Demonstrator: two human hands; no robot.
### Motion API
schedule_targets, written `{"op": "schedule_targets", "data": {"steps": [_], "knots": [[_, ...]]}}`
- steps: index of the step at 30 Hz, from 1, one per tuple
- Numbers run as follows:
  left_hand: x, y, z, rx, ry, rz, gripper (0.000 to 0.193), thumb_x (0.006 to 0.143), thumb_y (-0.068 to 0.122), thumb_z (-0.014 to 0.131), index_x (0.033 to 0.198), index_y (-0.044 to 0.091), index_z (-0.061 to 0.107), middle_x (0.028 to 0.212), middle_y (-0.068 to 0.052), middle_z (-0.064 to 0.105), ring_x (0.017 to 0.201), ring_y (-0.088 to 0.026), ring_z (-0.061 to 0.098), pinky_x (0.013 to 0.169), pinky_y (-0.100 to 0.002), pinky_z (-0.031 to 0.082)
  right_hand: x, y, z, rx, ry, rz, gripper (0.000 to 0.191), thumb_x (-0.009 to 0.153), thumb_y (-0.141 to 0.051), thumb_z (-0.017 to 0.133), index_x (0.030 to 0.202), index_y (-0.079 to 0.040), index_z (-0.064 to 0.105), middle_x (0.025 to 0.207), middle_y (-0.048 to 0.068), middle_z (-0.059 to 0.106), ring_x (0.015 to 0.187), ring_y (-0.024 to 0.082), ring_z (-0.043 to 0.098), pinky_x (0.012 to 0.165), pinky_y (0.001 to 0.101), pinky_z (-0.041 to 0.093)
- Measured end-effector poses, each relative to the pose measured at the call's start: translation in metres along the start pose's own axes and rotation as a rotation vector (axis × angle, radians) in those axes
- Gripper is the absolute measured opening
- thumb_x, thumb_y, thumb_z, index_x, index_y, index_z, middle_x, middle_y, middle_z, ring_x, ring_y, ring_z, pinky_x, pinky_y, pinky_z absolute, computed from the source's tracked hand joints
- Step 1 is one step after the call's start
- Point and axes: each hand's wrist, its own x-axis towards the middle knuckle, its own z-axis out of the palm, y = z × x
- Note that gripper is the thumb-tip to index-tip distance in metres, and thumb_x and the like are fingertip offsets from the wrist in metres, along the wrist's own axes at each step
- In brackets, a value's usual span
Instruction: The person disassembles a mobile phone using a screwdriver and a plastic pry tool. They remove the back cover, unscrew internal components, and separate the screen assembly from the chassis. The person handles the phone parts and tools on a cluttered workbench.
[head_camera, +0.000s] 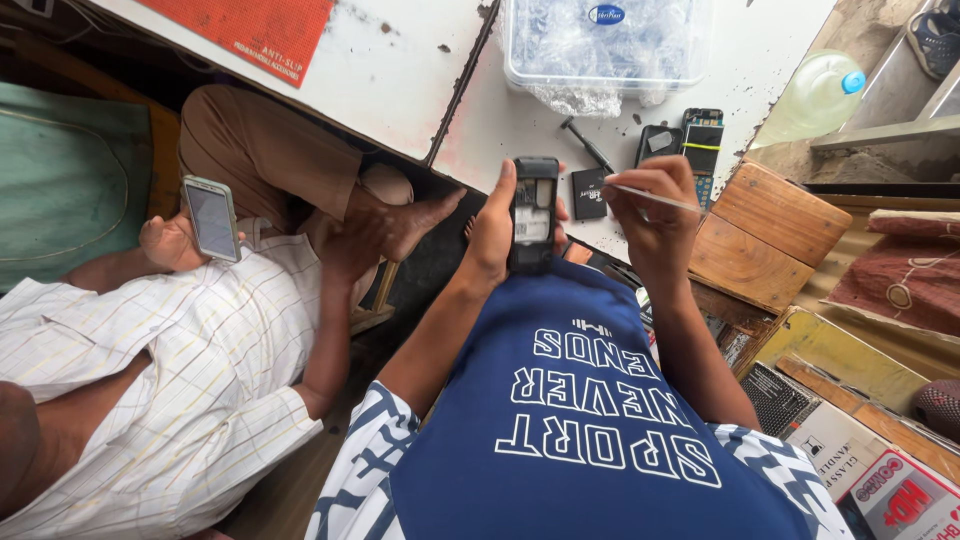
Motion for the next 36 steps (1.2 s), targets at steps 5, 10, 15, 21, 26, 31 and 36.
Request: {"op": "schedule_targets", "data": {"steps": [5, 10, 15, 21, 26, 31, 36], "knots": [[0.009, 0.002, -0.006, 0.006, 0.019, 0.069, 0.071, 0.110, 0.059, 0.024, 0.142, 0.004, 0.054, 0.090, -0.012, 0.068, 0.075, -0.019, 0.069, 0.066, -0.035, 0.062, -0.022, 0.001, -0.001, 0.257, -0.091, 0.160, 0.019, 0.105, 0.003, 0.065, 0.124, 0.002, 0.069, 0.103, 0.012, 0.074, 0.090, 0.015, 0.075, 0.079, 0.0272, 0.061], [0.017, 0.002, -0.010, -0.043, 0.026, 0.101, 0.070, 0.109, 0.060, 0.024, 0.139, 0.004, 0.055, 0.089, -0.012, 0.068, 0.074, -0.020, 0.069, 0.066, -0.035, 0.062, -0.026, -0.016, 0.013, 0.371, -0.217, 0.100, 0.028, 0.106, 0.001, 0.063, 0.134, 0.000, 0.061, 0.130, 0.020, 0.071, 0.127, 0.025, 0.071, 0.112, 0.0376, 0.059], [0.021, -0.003, -0.013, -0.080, 0.032, 0.152, 0.067, 0.112, 0.056, 0.025, 0.137, 0.003, 0.056, 0.091, -0.013, 0.068, 0.077, -0.019, 0.069, 0.072, -0.031, 0.060, -0.015, -0.035, 0.022, -0.242, -0.376, -0.378, 0.055, 0.085, -0.008, 0.083, 0.134, -0.005, 0.059, 0.133, 0.014, 0.067, 0.134, 0.028, 0.059, 0.110, 0.0476, 0.049], [0.021, -0.008, -0.016, 0.008, 0.058, 0.123, 0.067, 0.111, 0.056, 0.026, 0.135, 0.002, 0.058, 0.089, -0.011, 0.069, 0.076, -0.015, 0.067, 0.072, -0.029, 0.058, -0.008, -0.037, 0.022, -0.185, -0.447, -0.251, 0.054, 0.082, -0.003, 0.086, 0.132, -0.010, 0.066, 0.133, 0.004, 0.070, 0.128, 0.022, 0.066, 0.111, 0.0405, 0.053], [0.020, -0.010, -0.019, 0.054, 0.096, 0.154, 0.066, 0.113, 0.054, 0.029, 0.137, 0.001, 0.061, 0.091, -0.007, 0.066, 0.077, -0.014, 0.065, 0.073, -0.028, 0.058, -0.004, -0.043, 0.011, -0.090, -0.484, -0.167, 0.053, 0.081, -0.004, 0.085, 0.130, -0.010, 0.067, 0.131, 0.006, 0.071, 0.127, 0.025, 0.067, 0.109, 0.0369, 0.055], [0.019, -0.008, -0.018, 0.043, 0.086, 0.144, 0.067, 0.112, 0.056, 0.028, 0.135, 0.002, 0.061, 0.088, -0.009, 0.067, 0.073, -0.014, 0.066, 0.068, -0.028, 0.057, -0.002, -0.044, 0.015, -0.095, -0.516, -0.168, 0.051, 0.082, -0.002, 0.084, 0.130, -0.011, 0.067, 0.130, 0.006, 0.070, 0.124, 0.023, 0.068, 0.106, 0.0346, 0.056], [0.018, 0.000, -0.016, -0.070, 0.023, 0.085, 0.067, 0.110, 0.057, 0.027, 0.133, 0.002, 0.058, 0.088, -0.012, 0.068, 0.074, -0.016, 0.067, 0.068, -0.030, 0.058, -0.008, -0.037, 0.025, -0.141, -0.480, -0.262, 0.052, 0.083, -0.001, 0.084, 0.131, -0.011, 0.066, 0.129, 0.004, 0.071, 0.125, 0.024, 0.067, 0.108, 0.0346, 0.057]]}}
